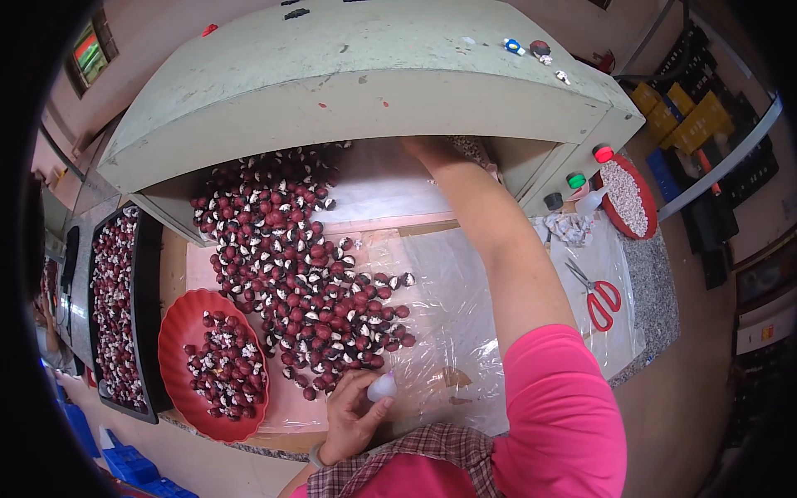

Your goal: Applying glue and assembling small toy components at a factory workbench.

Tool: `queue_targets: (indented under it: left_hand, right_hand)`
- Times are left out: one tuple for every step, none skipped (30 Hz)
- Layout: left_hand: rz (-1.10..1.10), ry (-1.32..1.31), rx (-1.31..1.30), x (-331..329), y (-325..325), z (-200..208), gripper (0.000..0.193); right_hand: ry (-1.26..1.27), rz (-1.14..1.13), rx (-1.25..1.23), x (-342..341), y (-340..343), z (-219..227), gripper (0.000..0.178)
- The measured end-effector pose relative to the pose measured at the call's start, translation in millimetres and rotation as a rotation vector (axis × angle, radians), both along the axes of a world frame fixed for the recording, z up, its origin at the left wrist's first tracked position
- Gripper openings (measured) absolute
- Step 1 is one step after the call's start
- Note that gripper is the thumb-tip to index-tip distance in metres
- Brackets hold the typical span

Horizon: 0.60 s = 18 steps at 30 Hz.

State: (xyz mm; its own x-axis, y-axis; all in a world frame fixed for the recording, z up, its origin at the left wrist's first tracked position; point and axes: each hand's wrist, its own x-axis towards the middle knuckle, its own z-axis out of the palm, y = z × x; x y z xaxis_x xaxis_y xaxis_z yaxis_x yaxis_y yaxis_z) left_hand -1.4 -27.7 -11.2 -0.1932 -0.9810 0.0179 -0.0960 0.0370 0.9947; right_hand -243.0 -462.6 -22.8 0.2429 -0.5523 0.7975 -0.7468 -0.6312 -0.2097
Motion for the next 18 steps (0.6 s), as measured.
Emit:
queue_targets:
  left_hand:
    - [0.004,0.001,0.017,-1,0,1,0.032]
    - [0.002,0.006,0.014,-1,0,1,0.032]
    - [-0.007,-0.001,-0.004,-1,-1,1,0.032]
    - [-0.014,-0.010,-0.021,0,-1,2,0.032]
    - [-0.008,-0.010,-0.023,1,-1,3,0.032]
    - [-0.017,-0.012,-0.022,2,-1,4,0.032]
    - [-0.026,-0.012,-0.021,2,-1,5,0.032]
    - [-0.021,-0.011,-0.023,3,-1,6,0.032]
    - [-0.024,-0.028,-0.031,3,0,8,0.032]
    - [-0.033,-0.043,-0.040,3,-1,8,0.031]
    - [-0.033,-0.042,-0.041,2,0,8,0.031]
    - [-0.031,-0.037,-0.045,1,1,8,0.031]
    - [-0.028,-0.033,-0.048,1,1,7,0.031]
    - [-0.030,-0.034,-0.049,1,0,6,0.031]
    - [-0.032,-0.041,-0.066,1,-1,5,0.031]
    - [-0.030,-0.049,-0.078,1,0,5,0.031]
    - [-0.030,-0.051,-0.074,2,0,5,0.031]
    - [-0.026,-0.048,-0.061,2,1,5,0.032]
  right_hand:
    - [0.027,0.003,0.012,-7,1,-3,0.035]
    - [0.054,0.003,0.023,-14,3,-6,0.037]
    - [0.059,0.002,0.019,-22,8,-10,0.037]
    - [0.235,-0.167,-0.002,-29,13,-17,0.038]
    - [0.408,-0.331,-0.024,-30,21,-19,0.041]
    - [0.407,-0.327,-0.027,-32,27,-20,0.041]
    - [0.419,-0.358,-0.030,-34,37,-15,0.036]
    - [0.429,-0.388,-0.032,-35,41,-10,0.032]
    - [0.429,-0.383,-0.034,-39,40,-9,0.032]
    - [0.472,-0.363,-0.016,-46,39,-6,0.036]
    - [0.515,-0.343,0.002,-49,36,-4,0.039]
    - [0.514,-0.344,0.002,-51,31,-2,0.039]
    - [0.389,-0.234,-0.001,-50,25,2,0.038]
    - [0.264,-0.124,-0.003,-49,21,7,0.037]
    - [0.263,-0.127,-0.003,-49,17,10,0.037]
    - [0.287,-0.184,0.017,-45,15,12,0.036]
    - [0.312,-0.242,0.037,-42,16,14,0.035]
    - [0.313,-0.242,0.041,-40,20,13,0.035]
